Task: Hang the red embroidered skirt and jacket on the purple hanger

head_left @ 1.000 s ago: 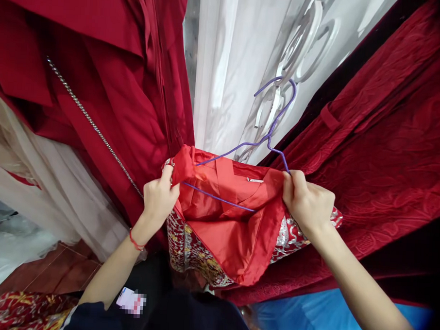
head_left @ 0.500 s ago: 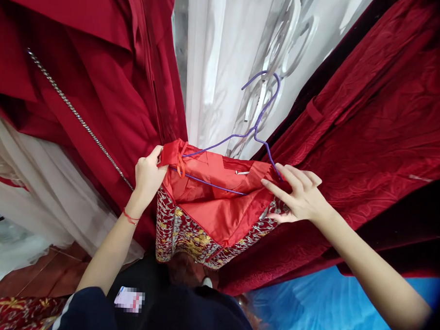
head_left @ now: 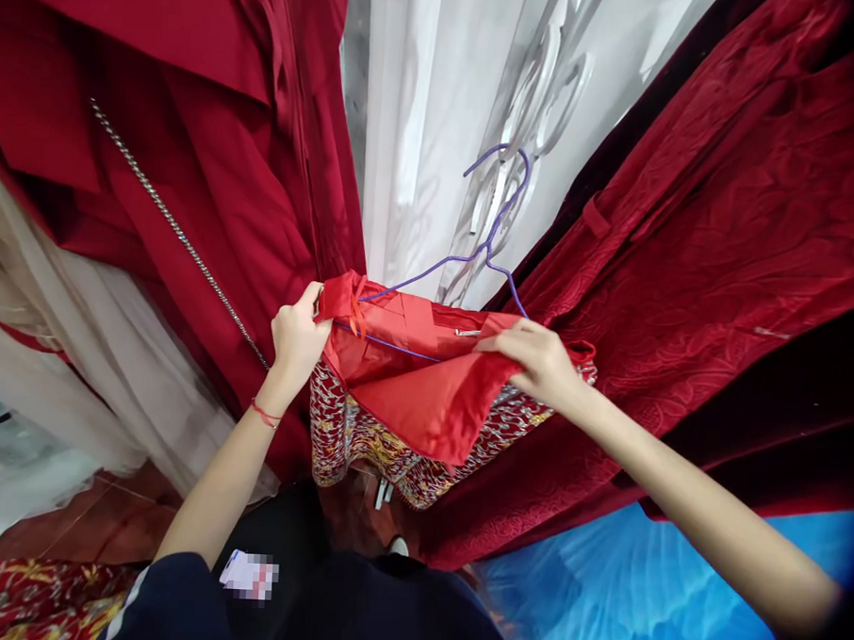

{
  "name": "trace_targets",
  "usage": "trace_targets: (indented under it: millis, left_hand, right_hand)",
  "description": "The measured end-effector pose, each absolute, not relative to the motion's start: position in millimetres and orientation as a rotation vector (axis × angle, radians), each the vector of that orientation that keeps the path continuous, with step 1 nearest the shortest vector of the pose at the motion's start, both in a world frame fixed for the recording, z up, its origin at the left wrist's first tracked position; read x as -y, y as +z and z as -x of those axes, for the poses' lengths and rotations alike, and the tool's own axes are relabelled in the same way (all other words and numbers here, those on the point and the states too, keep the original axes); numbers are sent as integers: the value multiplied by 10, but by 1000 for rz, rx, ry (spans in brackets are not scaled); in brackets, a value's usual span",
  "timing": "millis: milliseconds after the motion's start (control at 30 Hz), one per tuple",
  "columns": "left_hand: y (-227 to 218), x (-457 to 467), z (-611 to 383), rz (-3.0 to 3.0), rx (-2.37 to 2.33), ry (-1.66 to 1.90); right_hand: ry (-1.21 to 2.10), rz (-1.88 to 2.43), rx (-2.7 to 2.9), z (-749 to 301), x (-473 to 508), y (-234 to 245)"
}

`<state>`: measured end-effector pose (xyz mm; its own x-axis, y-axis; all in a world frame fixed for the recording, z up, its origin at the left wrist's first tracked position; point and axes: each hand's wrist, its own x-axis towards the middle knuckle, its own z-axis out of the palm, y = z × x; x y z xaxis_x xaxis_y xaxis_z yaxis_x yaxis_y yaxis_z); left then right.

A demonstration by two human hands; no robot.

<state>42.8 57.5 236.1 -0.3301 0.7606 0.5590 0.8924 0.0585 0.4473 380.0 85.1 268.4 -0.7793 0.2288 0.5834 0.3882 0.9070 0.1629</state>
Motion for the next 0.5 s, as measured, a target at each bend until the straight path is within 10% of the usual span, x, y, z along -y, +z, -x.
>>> trace_targets:
  millis: [333,500]
  left_hand:
    - [2314,-512,-519,1749,2155,-1175]
    - [2252,-421,-444,1697,2157,-1206]
  right_hand:
    - [-665,1100,2044,-3601,-1101,2876]
    - [-194,1057,2172,-3621,-1209,2930]
